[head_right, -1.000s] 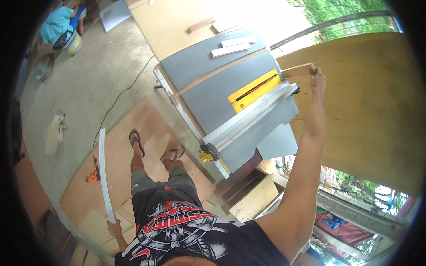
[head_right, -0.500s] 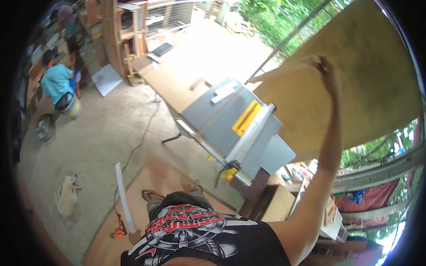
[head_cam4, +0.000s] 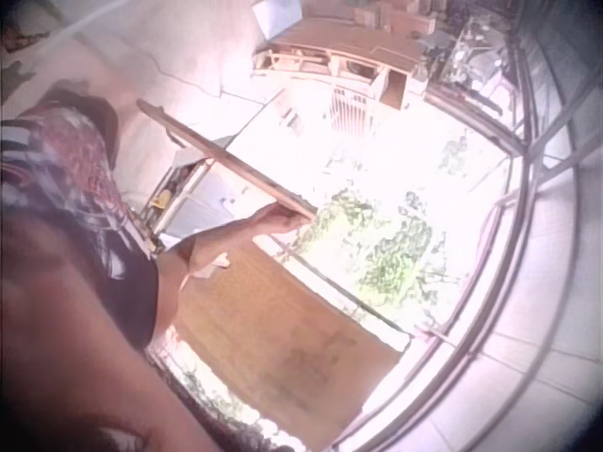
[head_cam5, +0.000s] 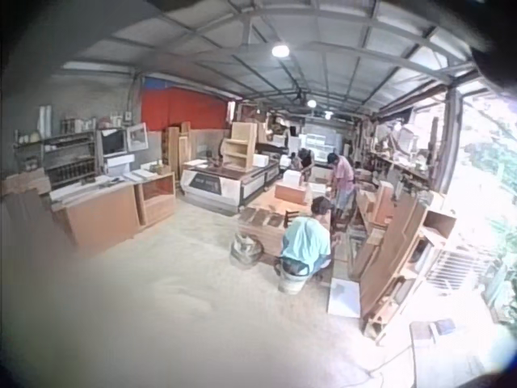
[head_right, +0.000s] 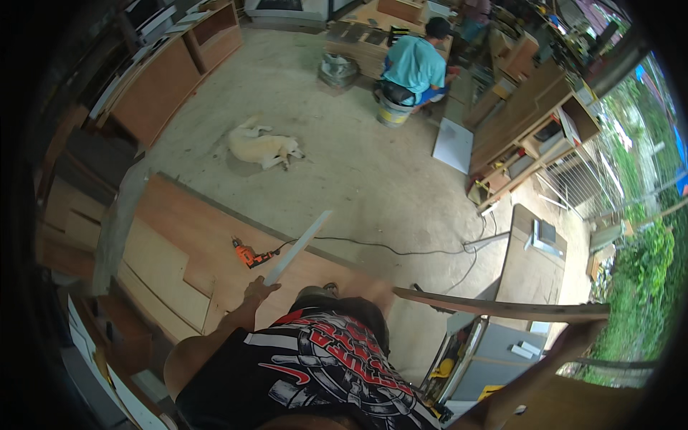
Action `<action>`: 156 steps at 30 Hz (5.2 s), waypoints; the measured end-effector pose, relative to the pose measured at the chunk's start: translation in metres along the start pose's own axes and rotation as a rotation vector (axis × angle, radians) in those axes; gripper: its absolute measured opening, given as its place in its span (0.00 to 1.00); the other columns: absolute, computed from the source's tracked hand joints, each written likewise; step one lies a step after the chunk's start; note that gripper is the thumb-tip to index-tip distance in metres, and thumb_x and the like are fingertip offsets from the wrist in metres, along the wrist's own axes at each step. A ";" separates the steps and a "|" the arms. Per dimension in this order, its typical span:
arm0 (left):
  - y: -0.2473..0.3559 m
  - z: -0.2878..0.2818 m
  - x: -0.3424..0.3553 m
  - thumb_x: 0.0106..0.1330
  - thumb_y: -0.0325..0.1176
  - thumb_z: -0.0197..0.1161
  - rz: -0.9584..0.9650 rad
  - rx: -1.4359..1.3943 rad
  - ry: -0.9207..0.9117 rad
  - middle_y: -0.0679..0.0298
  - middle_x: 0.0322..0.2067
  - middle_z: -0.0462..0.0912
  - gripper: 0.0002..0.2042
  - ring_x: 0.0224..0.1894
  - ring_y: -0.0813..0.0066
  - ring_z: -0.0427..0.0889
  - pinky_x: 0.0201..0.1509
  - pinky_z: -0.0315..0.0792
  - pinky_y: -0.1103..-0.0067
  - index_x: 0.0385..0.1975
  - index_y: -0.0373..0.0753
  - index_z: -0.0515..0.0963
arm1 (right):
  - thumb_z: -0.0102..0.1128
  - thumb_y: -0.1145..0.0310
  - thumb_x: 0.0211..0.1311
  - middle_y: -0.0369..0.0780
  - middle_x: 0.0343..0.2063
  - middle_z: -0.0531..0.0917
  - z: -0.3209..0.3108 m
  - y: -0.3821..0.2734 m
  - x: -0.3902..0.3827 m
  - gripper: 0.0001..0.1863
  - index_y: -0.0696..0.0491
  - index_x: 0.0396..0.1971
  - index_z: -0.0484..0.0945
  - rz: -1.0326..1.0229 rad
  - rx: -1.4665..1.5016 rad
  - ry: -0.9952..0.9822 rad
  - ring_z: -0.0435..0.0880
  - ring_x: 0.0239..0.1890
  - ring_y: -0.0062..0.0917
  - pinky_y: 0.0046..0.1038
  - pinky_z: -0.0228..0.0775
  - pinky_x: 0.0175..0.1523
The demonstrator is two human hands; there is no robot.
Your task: The person uses a table saw to cut long white wooden strips. They adjust the fence, feed the wood through the saw, and then carry the cut pieces to a nearby cabinet to fit them into slots.
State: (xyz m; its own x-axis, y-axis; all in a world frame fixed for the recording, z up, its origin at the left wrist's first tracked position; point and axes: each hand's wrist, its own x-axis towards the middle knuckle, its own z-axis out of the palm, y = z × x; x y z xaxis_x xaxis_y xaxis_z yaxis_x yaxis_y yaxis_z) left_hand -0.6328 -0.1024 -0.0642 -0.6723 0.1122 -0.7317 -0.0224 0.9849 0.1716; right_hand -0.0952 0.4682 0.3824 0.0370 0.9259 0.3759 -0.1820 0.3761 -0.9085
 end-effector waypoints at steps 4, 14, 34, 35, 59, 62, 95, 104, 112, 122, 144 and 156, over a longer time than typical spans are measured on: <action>-0.034 -0.008 -0.005 0.50 0.66 0.71 -0.130 -0.081 0.083 0.50 0.50 0.84 0.40 0.53 0.52 0.84 0.56 0.77 0.60 0.55 0.40 0.75 | 0.39 0.54 0.81 0.43 0.50 0.79 0.159 0.109 0.004 0.24 0.57 0.60 0.71 0.064 0.698 -0.646 0.78 0.50 0.29 0.37 0.70 0.60; -0.002 -0.036 -0.011 0.52 0.61 0.73 -0.380 -0.451 0.252 0.46 0.43 0.86 0.35 0.47 0.47 0.86 0.48 0.78 0.58 0.51 0.38 0.78 | 0.57 0.56 0.74 0.44 0.40 0.74 0.474 0.105 0.105 0.22 0.61 0.51 0.67 -0.015 0.563 -0.226 0.75 0.39 0.31 0.37 0.74 0.50; 0.287 -0.321 0.390 0.53 0.62 0.72 -0.469 -0.583 0.624 0.47 0.40 0.87 0.35 0.45 0.44 0.86 0.48 0.77 0.55 0.51 0.41 0.72 | 0.56 0.48 0.73 0.39 0.43 0.77 1.143 0.471 0.229 0.30 0.56 0.62 0.67 0.169 0.766 -0.586 0.75 0.43 0.25 0.32 0.71 0.51; 0.293 -0.336 0.413 0.52 0.62 0.72 -0.463 -0.588 0.633 0.47 0.40 0.87 0.35 0.45 0.44 0.86 0.48 0.77 0.55 0.51 0.41 0.72 | 0.54 0.47 0.74 0.41 0.47 0.77 1.167 0.452 0.228 0.30 0.54 0.63 0.66 0.140 0.830 -0.503 0.76 0.46 0.27 0.34 0.71 0.55; 0.471 -0.855 0.936 0.53 0.56 0.75 -0.426 -0.925 0.890 0.46 0.38 0.86 0.32 0.43 0.44 0.85 0.48 0.77 0.58 0.46 0.39 0.70 | 0.39 0.14 0.49 0.37 0.34 0.75 1.735 0.862 0.322 0.52 0.53 0.46 0.72 0.461 0.981 -0.699 0.73 0.35 0.27 0.34 0.71 0.48; 0.468 -0.928 0.987 0.53 0.57 0.75 -0.475 -0.971 0.972 0.46 0.38 0.86 0.33 0.43 0.43 0.85 0.48 0.77 0.58 0.46 0.39 0.70 | 0.32 0.14 0.52 0.37 0.31 0.76 1.861 0.890 0.318 0.51 0.52 0.43 0.73 0.592 0.891 -0.638 0.74 0.32 0.28 0.37 0.73 0.46; 0.373 -1.746 1.642 0.49 0.41 0.75 -0.475 -0.973 1.097 0.37 0.51 0.79 0.40 0.52 0.42 0.82 0.60 0.76 0.59 0.56 0.24 0.61 | 0.25 0.11 0.49 0.34 0.22 0.77 2.561 0.999 0.201 0.52 0.52 0.30 0.72 0.716 1.379 -0.127 0.77 0.26 0.24 0.33 0.77 0.43; 0.319 -1.784 1.707 0.49 0.51 0.73 -0.830 -0.815 1.166 0.39 0.53 0.78 0.44 0.53 0.42 0.82 0.59 0.77 0.58 0.61 0.27 0.63 | 0.43 0.16 0.53 0.32 0.26 0.77 2.711 1.029 0.276 0.44 0.49 0.32 0.73 0.634 1.443 -0.312 0.79 0.32 0.24 0.34 0.74 0.49; 0.525 -1.858 1.698 0.63 0.39 0.70 -0.317 -0.334 1.804 0.47 0.54 0.77 0.26 0.54 0.52 0.79 0.55 0.77 0.61 0.55 0.29 0.73 | 0.52 0.20 0.52 0.32 0.29 0.77 2.784 1.048 0.324 0.41 0.49 0.36 0.73 0.512 1.484 -0.409 0.76 0.32 0.25 0.36 0.73 0.49; 0.966 -2.015 1.806 0.67 0.36 0.65 1.448 -0.124 0.596 0.51 0.54 0.79 0.22 0.57 0.50 0.75 0.63 0.68 0.62 0.57 0.33 0.74 | 0.41 0.16 0.50 0.42 0.20 0.73 2.919 1.073 0.340 0.49 0.57 0.31 0.69 0.750 0.814 0.144 0.72 0.26 0.35 0.38 0.72 0.42; 1.232 -2.064 2.014 0.62 0.57 0.67 1.248 0.246 -0.216 0.51 0.42 0.84 0.29 0.45 0.54 0.82 0.50 0.73 0.67 0.48 0.34 0.82 | 0.35 0.15 0.53 0.39 0.25 0.70 3.007 1.254 0.527 0.49 0.54 0.35 0.69 0.901 0.791 0.375 0.69 0.27 0.30 0.34 0.71 0.38; 1.097 -2.182 2.231 0.67 0.41 0.65 0.527 -0.095 0.183 0.53 0.28 0.84 0.15 0.33 0.64 0.82 0.41 0.74 0.71 0.29 0.32 0.81 | 0.25 0.14 0.53 0.40 0.31 0.73 3.002 1.328 0.621 0.52 0.55 0.36 0.70 0.609 0.708 0.617 0.71 0.33 0.32 0.37 0.73 0.44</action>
State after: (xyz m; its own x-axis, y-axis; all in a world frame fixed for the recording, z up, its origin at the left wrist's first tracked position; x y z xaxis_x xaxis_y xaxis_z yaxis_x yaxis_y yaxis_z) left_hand -3.7718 0.9409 -0.0692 -0.7276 0.5524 -0.4067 0.2902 0.7851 0.5472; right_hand -3.2633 1.4385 -0.0428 0.1964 0.8813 -0.4297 -0.8471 -0.0682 -0.5271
